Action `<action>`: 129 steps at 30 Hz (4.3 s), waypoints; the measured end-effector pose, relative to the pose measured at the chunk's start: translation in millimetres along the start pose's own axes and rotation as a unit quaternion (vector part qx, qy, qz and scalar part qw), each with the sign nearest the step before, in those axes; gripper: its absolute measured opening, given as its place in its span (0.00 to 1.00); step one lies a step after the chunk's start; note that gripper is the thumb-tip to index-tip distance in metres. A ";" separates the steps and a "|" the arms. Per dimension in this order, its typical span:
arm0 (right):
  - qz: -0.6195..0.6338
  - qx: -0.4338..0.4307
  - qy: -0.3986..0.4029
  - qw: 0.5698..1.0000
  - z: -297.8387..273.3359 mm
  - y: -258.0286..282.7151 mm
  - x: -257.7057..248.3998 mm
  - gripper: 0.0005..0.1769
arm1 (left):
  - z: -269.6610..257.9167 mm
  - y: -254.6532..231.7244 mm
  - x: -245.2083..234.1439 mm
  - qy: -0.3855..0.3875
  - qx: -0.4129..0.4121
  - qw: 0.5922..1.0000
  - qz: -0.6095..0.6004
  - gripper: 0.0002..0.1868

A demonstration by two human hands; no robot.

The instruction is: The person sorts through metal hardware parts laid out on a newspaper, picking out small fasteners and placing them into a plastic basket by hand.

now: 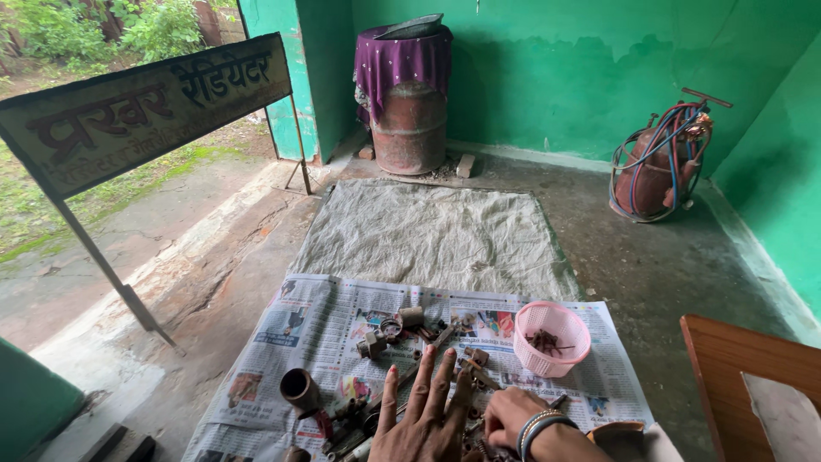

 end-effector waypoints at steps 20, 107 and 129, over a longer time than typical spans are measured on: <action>-0.130 -0.018 -0.023 0.991 17.2 -6.1 35.7 0.07 | 6.5 -3.0 9.2 -0.088 0.021 0.993 0.072 0.48; -0.072 -0.015 -0.011 0.997 -8.2 3.7 67.2 0.19 | -61.0 -30.6 -51.7 0.003 -0.079 0.995 0.057 0.51; 0.207 -0.089 -0.317 0.921 -22.1 -33.5 -39.3 0.09 | -7.6 -48.3 -46.9 0.033 -0.083 0.996 0.018 0.51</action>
Point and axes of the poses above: each hand's wrist, its own z-axis towards the middle knuckle, its own x-axis out of the palm, y = z × x, the point moved 1 cm from there along z, towards the middle knuckle, and after that the axes turned 2 degrees about y, right-handed, at the moved point
